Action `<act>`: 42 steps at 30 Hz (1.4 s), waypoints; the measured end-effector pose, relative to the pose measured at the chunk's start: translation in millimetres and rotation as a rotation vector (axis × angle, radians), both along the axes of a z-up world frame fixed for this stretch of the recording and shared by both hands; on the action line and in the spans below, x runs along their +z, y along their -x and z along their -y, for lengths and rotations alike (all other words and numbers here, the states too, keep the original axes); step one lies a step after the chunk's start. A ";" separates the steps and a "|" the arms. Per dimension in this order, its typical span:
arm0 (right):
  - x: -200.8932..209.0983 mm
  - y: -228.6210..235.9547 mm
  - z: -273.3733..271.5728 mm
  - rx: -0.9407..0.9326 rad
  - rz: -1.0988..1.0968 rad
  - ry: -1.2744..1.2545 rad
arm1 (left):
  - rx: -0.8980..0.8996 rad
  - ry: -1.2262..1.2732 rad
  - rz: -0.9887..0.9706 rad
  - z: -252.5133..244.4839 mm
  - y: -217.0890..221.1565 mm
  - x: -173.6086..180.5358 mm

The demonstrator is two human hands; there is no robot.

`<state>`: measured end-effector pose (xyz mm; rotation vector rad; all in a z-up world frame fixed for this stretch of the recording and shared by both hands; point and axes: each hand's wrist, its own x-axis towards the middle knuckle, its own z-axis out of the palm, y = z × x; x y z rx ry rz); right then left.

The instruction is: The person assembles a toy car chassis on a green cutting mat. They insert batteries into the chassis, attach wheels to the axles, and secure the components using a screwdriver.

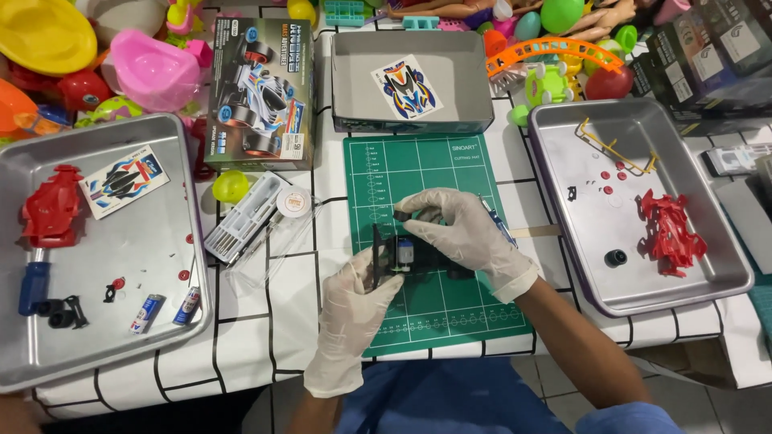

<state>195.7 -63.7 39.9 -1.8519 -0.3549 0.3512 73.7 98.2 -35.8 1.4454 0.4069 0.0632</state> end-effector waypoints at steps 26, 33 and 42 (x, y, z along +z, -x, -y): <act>-7.0 -6.3 8.7 0.169 0.062 0.116 | -0.060 -0.102 -0.084 13.2 -4.4 24.8; -10.7 -2.1 7.6 0.157 0.127 0.074 | -0.045 -0.025 -0.063 8.9 -5.0 20.4; -10.1 -0.2 10.1 0.143 0.098 0.058 | -0.096 0.019 -0.266 1.1 -12.6 43.2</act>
